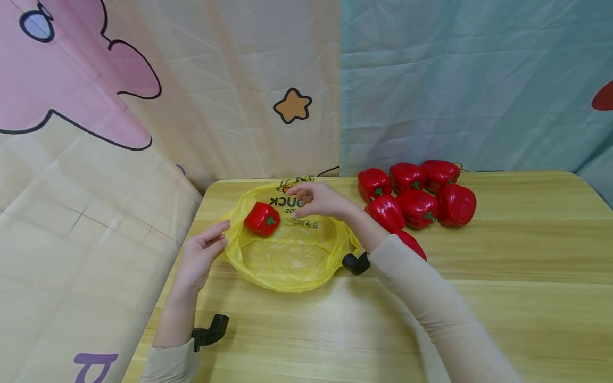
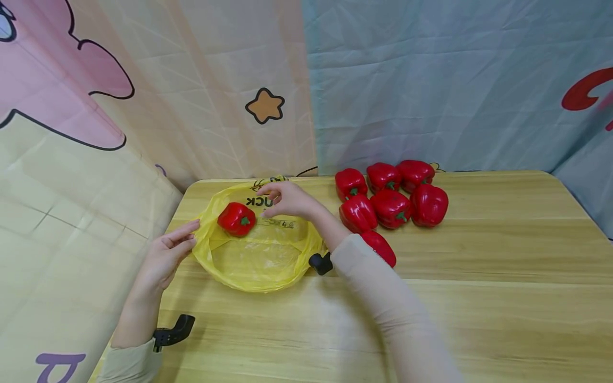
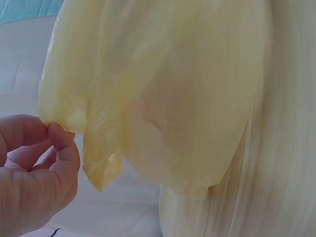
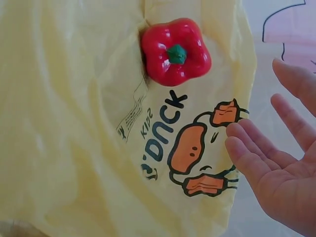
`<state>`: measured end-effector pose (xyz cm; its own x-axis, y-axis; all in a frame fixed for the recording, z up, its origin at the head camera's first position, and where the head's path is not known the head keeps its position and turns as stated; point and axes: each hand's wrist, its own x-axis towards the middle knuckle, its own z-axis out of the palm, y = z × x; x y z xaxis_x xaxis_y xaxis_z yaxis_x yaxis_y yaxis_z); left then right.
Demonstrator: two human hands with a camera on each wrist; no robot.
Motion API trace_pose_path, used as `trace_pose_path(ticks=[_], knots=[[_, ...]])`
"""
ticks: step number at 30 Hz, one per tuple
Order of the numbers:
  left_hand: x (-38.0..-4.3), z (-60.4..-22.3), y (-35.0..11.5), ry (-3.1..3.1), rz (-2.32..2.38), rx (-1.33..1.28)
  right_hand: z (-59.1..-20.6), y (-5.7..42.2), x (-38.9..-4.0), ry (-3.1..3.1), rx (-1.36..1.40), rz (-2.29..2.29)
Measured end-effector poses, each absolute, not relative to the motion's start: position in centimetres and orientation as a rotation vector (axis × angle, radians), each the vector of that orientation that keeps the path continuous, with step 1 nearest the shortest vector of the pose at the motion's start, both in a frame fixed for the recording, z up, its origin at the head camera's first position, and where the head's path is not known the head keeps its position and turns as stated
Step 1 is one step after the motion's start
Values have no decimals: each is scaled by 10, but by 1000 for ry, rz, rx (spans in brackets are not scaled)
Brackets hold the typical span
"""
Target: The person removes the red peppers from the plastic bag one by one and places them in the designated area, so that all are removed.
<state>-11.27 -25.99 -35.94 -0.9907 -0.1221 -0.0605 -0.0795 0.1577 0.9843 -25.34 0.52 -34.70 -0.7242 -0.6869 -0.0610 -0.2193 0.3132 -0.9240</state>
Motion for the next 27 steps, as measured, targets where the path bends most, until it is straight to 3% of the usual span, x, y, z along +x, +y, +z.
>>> trace_pose_path(ticks=[27], knots=[[-114, -359, -255, -2265, -2054, 291, -369, -45, -257, 2121, -626, -1477]])
